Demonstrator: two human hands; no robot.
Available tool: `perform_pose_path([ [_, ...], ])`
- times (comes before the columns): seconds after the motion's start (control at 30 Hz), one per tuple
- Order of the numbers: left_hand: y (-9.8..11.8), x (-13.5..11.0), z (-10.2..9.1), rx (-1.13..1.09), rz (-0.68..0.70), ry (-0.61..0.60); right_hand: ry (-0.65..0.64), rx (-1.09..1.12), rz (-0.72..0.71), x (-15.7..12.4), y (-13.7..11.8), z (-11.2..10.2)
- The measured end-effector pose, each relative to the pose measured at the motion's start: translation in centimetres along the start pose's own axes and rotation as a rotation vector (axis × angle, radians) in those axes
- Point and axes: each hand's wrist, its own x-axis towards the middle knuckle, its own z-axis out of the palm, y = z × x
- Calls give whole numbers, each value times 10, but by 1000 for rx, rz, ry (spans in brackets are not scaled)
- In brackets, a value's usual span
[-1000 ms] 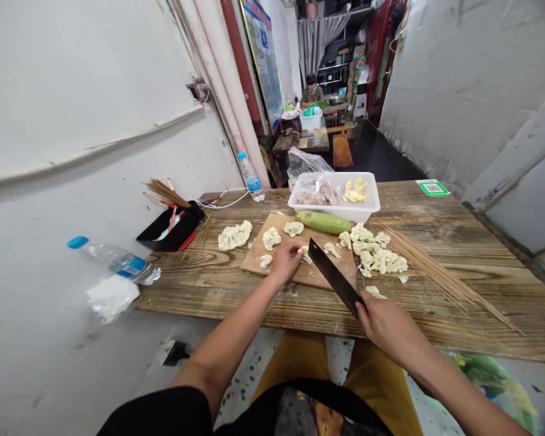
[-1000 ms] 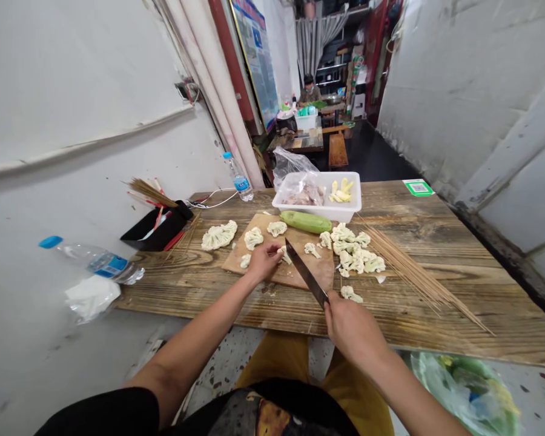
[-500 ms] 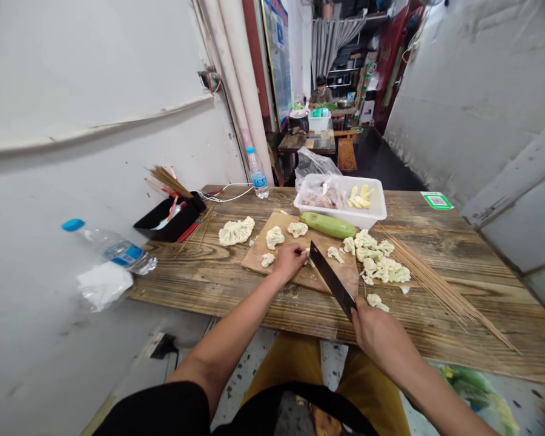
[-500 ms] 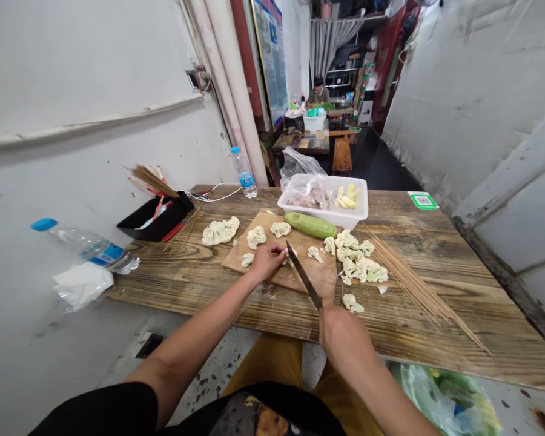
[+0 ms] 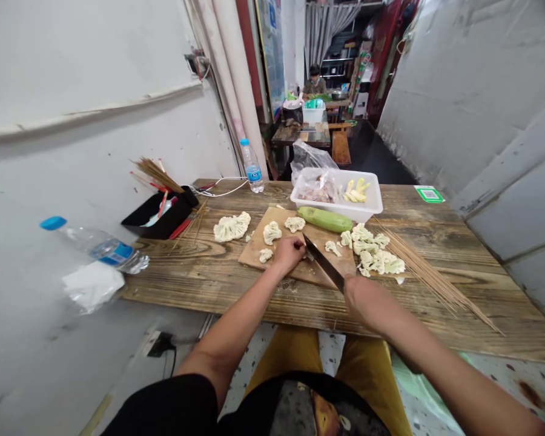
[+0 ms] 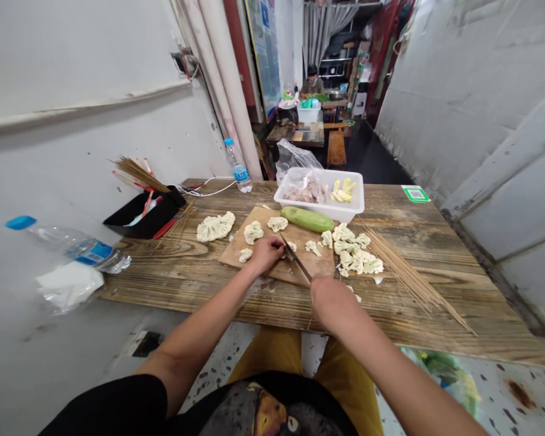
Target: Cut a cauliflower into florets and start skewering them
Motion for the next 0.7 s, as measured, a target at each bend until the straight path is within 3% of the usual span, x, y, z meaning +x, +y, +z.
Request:
perform_pose_path([
  [0.13,-3,8,-3,-142,-5,-59,-134,149,51,7,20,-13],
  [0.23,-2,18,-6,-243,-8,-176,-178,438,101,6,39,6],
  [0.33,4,26,-9,-202,21,-217,-68,558,77,0,45,35],
  [0.47,14,28,-16,-107,36,-233,71,411,57,-9,36,55],
  [0.7,24,27,-20,15,9,-254,225,138,37,-7,26,50],
])
